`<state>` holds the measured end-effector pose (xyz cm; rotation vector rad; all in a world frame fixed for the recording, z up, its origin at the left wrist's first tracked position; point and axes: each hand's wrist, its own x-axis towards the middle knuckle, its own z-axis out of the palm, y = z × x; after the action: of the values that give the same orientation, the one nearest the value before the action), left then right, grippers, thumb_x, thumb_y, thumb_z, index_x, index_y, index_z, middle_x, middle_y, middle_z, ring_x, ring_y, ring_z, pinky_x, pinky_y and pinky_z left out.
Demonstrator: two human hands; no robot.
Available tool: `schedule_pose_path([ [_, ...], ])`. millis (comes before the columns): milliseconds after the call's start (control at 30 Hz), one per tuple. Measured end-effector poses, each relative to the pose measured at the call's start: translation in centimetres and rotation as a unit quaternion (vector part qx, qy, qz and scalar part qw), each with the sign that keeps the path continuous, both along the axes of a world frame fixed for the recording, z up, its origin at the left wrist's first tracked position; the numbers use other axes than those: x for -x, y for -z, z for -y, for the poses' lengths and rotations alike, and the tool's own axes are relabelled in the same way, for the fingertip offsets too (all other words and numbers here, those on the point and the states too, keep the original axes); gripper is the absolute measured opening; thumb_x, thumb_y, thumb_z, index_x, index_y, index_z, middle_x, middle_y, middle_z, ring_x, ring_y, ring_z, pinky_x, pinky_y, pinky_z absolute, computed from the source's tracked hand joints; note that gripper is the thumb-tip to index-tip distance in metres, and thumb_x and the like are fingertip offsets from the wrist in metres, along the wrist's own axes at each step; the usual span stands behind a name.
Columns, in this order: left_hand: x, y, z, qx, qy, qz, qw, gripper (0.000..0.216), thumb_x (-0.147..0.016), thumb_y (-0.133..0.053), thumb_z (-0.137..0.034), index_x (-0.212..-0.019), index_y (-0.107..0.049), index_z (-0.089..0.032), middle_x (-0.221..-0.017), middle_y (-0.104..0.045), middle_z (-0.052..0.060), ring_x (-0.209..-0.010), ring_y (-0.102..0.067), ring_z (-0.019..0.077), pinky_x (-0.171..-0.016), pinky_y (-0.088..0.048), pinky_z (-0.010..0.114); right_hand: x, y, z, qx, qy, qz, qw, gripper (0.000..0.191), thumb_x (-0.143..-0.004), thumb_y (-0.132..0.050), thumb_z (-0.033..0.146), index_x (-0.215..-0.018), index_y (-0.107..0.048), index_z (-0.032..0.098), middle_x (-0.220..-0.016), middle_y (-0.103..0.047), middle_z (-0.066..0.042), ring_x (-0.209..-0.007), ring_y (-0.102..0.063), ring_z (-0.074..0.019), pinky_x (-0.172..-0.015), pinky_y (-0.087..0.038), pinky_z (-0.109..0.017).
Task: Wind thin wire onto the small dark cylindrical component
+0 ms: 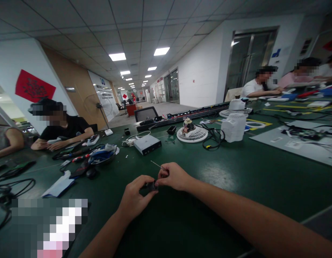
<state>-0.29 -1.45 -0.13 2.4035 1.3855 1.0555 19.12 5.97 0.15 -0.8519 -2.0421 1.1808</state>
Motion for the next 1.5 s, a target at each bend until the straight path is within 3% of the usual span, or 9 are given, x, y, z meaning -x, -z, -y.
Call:
schedule_pose_path([
  [167, 0.1, 0.3, -0.1, 0.001, -0.002, 0.004, 1.0, 0.023, -0.079, -0.07, -0.022, -0.101, -0.062, -0.022, -0.099, -0.069, 0.003, -0.091, -0.066, 0.0188, -0.082, -0.053, 0.031, 0.4, 0.4, 0.4, -0.051, 0.019, 0.012, 0.998, 0.042, -0.066, -0.074, 0.024, -0.058, -0.033, 0.02, -0.065, -0.06, 0.004, -0.061, -0.055, -0.0107, -0.052, -0.037, -0.021],
  [333, 0.0, 0.3, -0.2, 0.017, -0.014, -0.016, 1.0, 0.024, -0.08, -0.068, -0.023, -0.103, -0.062, -0.023, -0.1, -0.069, 0.004, -0.093, -0.065, 0.0198, -0.083, -0.053, 0.034, 0.7, 0.4, 0.3, 0.01, 0.009, 0.066, 0.998, 0.029, -0.072, -0.071, 0.03, -0.066, -0.045, 0.02, -0.063, -0.06, 0.004, -0.053, -0.053, -0.0101, -0.047, -0.034, -0.021],
  [467, -0.2, 0.1, -0.6, 0.018, -0.069, -0.006, 0.997, 0.021, -0.08, -0.067, -0.027, -0.1, -0.063, -0.023, -0.098, -0.07, 0.004, -0.091, -0.066, 0.0211, -0.081, -0.053, 0.036, 0.1, -0.5, 0.2, -0.098, 0.054, 0.12, 0.987, 0.025, -0.079, -0.066, 0.037, -0.069, -0.054, 0.018, -0.065, -0.059, 0.002, -0.057, -0.05, -0.0109, -0.05, -0.032, -0.022],
  [567, -0.2, 0.1, -0.8, 0.021, -0.119, 0.003, 0.993, 0.019, -0.076, -0.069, -0.027, -0.094, -0.063, -0.022, -0.093, -0.071, 0.003, -0.088, -0.067, 0.0219, -0.079, -0.053, 0.036, -1.0, -1.3, -0.2, -0.178, 0.077, 0.165, 0.967, 0.02, -0.09, -0.052, 0.033, -0.085, -0.063, 0.017, -0.075, -0.064, -0.003, -0.064, -0.055, -0.014, -0.056, -0.035, -0.025],
  [733, 0.2, 0.1, -1.0, 0.045, -0.195, 0.032, 0.979, 0.023, -0.073, -0.07, -0.028, -0.093, -0.059, -0.021, -0.083, -0.071, 0.001, -0.08, -0.07, 0.0222, -0.071, -0.053, 0.035, -2.8, -1.9, -1.1, -0.303, -0.034, 0.238, 0.922, 0.026, -0.091, -0.049, 0.021, -0.11, -0.067, 0.022, -0.097, -0.07, -0.006, -0.088, -0.062, -0.0206, -0.075, -0.041, -0.031],
  [1067, 0.1, 0.1, -0.9, 0.028, -0.136, 0.003, 0.99, 0.018, -0.073, -0.069, -0.024, -0.089, -0.061, -0.022, -0.09, -0.067, 0.001, -0.083, -0.065, 0.0199, -0.074, -0.05, 0.033, -2.3, -2.0, -0.2, -0.38, -0.014, 0.3, 0.875, 0.035, -0.091, -0.047, 0.023, -0.119, -0.068, 0.027, -0.09, -0.068, -0.007, -0.083, -0.061, -0.0213, -0.069, -0.041, -0.03],
  [1200, -0.1, 0.0, -0.8, 0.019, -0.109, -0.009, 0.994, 0.015, -0.074, -0.067, -0.02, -0.087, -0.061, -0.022, -0.089, -0.066, 0.001, -0.082, -0.063, 0.0192, -0.073, -0.05, 0.032, -2.4, -2.0, -0.2, -0.36, -0.051, 0.282, 0.888, 0.034, -0.088, -0.05, 0.023, -0.117, -0.069, 0.028, -0.091, -0.069, -0.005, -0.082, -0.062, -0.02, -0.07, -0.042, -0.029],
  [1333, -0.1, 0.2, -0.9, 0.014, -0.089, -0.017, 0.996, 0.014, -0.075, -0.064, -0.018, -0.088, -0.061, -0.022, -0.092, -0.066, 0.002, -0.085, -0.063, 0.0196, -0.076, -0.05, 0.032, -2.2, -1.8, -0.2, -0.352, -0.014, 0.288, 0.891, 0.033, -0.088, -0.05, 0.024, -0.114, -0.071, 0.028, -0.095, -0.07, -0.007, -0.086, -0.063, -0.0218, -0.072, -0.043, -0.03],
  [1500, 0.1, 0.3, -0.9, 0.021, -0.096, -0.021, 0.995, 0.014, -0.076, -0.065, -0.018, -0.088, -0.06, -0.022, -0.091, -0.065, 0.002, -0.084, -0.063, 0.0197, -0.075, -0.05, 0.032, -2.0, -1.8, 0.0, -0.339, -0.033, 0.293, 0.894, 0.027, -0.085, -0.053, 0.025, -0.104, -0.073, 0.027, -0.091, -0.072, -0.005, -0.082, -0.064, -0.0222, -0.071, -0.043, -0.03],
])
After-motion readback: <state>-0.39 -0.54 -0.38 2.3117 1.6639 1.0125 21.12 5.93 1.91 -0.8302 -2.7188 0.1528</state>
